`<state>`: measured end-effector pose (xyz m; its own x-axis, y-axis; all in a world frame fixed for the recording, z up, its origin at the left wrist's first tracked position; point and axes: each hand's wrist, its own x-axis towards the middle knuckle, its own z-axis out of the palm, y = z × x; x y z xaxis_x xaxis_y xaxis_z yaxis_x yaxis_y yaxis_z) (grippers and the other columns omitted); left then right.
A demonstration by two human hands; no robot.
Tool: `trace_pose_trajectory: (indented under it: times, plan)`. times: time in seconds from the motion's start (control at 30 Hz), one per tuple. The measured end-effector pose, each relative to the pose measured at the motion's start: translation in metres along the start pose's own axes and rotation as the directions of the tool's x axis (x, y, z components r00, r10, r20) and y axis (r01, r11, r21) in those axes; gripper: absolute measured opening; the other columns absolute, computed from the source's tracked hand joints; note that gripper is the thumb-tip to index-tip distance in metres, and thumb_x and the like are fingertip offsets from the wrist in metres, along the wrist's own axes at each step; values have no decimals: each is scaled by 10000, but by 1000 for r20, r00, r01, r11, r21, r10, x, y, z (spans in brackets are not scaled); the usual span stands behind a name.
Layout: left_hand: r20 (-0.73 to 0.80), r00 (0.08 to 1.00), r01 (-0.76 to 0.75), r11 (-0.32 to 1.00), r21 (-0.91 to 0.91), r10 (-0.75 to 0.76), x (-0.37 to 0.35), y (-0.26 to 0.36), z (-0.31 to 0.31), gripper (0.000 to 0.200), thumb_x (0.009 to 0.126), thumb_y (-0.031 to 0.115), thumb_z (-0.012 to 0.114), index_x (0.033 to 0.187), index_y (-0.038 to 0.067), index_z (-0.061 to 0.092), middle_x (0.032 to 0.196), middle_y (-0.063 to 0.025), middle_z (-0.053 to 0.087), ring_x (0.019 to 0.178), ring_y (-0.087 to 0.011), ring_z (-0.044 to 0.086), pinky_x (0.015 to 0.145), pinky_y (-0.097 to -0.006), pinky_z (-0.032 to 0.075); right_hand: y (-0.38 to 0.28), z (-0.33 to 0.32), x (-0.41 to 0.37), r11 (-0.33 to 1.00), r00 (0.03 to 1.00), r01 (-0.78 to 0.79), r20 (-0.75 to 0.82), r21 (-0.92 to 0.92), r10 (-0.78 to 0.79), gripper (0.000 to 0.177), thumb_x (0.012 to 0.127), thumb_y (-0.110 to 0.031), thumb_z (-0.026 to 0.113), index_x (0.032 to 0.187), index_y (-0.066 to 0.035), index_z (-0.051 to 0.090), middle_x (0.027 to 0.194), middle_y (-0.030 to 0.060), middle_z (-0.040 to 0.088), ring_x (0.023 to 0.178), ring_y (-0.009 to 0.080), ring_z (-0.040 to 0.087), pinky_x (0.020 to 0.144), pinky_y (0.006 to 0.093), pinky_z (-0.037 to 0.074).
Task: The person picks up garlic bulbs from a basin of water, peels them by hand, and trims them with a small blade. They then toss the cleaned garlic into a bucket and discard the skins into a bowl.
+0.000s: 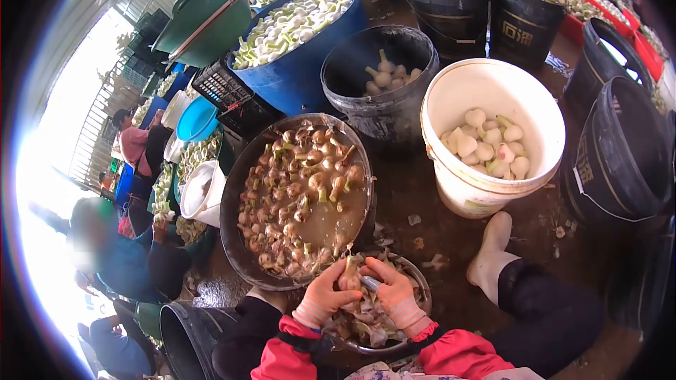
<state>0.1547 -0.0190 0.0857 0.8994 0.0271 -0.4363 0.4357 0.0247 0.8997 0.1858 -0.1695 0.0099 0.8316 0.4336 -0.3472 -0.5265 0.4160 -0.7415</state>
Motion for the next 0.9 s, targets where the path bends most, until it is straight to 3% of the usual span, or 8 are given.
trace_pose_trajectory:
  times: [0.13, 0.4, 0.43, 0.47, 0.5, 0.6, 0.77, 0.9]
  plan:
    - [-183, 952, -31, 674, 738, 244, -26, -29, 15, 713, 645, 270, 794, 1270, 53, 530, 1108, -172, 585, 998, -296, 589, 890, -344, 459, -3, 4, -12, 993, 999, -48, 21, -104, 50, 484, 791, 111, 465, 1265, 36, 524, 1179, 117, 622, 1072, 167, 596, 938, 243, 442]
    - [-257, 898, 47, 502, 864, 358, -42, -26, 52, 576, 692, 258, 752, 1206, 74, 567, 1031, -131, 596, 916, -278, 612, 773, -382, 517, 3, -1, -18, 897, 989, 146, 76, -416, -125, 426, 793, 83, 495, 1208, 19, 570, 1122, 98, 645, 1004, 154, 609, 907, 249, 451]
    - [-303, 948, 10, 945, 327, 95, -42, -23, 48, 585, 709, 258, 740, 1230, 88, 537, 1017, -120, 604, 885, -286, 626, 757, -398, 528, 3, -3, -18, 896, 989, 149, 83, -417, -126, 426, 793, 83, 495, 1208, 19, 570, 1122, 98, 645, 1004, 154, 609, 907, 249, 451]
    - [-159, 979, 64, 928, -366, -131, -42, -21, 41, 594, 725, 258, 728, 1254, 101, 506, 1003, -110, 611, 854, -295, 641, 741, -415, 538, -3, -3, -17, 931, 984, 146, 141, -335, -104, 414, 804, 69, 512, 1210, 15, 572, 1121, 96, 644, 1013, 155, 604, 910, 249, 448]
    - [-21, 998, 35, 737, -675, -67, -49, -31, 31, 597, 779, 255, 684, 1305, 108, 443, 1022, -127, 614, 827, -304, 644, 739, -456, 552, -8, -2, -17, 959, 976, 135, 201, -250, -86, 401, 815, 55, 528, 1211, 11, 574, 1120, 95, 642, 1023, 156, 599, 913, 250, 446]
    - [-35, 999, -22, 468, -883, -19, -56, -57, 27, 584, 815, 274, 647, 1326, 110, 418, 1052, -168, 612, 811, -325, 642, 738, -488, 552, -19, -3, -19, 972, 964, 49, 264, -230, 13, 393, 834, 22, 555, 1226, 9, 567, 1152, 98, 627, 1064, 151, 575, 926, 248, 435]
    - [-117, 992, -66, 560, -826, -56, -65, -65, 29, 646, 841, 319, 639, 1383, 118, 351, 1061, -149, 610, 798, -292, 640, 715, -461, 552, -10, 1, -22, 971, 944, -238, 235, 5, 230, 405, 847, -23, 565, 1248, 27, 543, 1218, 98, 596, 1103, 146, 547, 942, 257, 423]
    - [-317, 948, -53, 989, -139, 6, -61, -84, 28, 769, 828, 459, 645, 1421, 121, 288, 996, -100, 599, 731, -186, 598, 637, -336, 512, -3, 1, -18, 923, 970, -102, 168, -372, 175, 429, 819, -55, 607, 1237, 23, 551, 1193, 101, 611, 1082, 151, 562, 933, 254, 430]
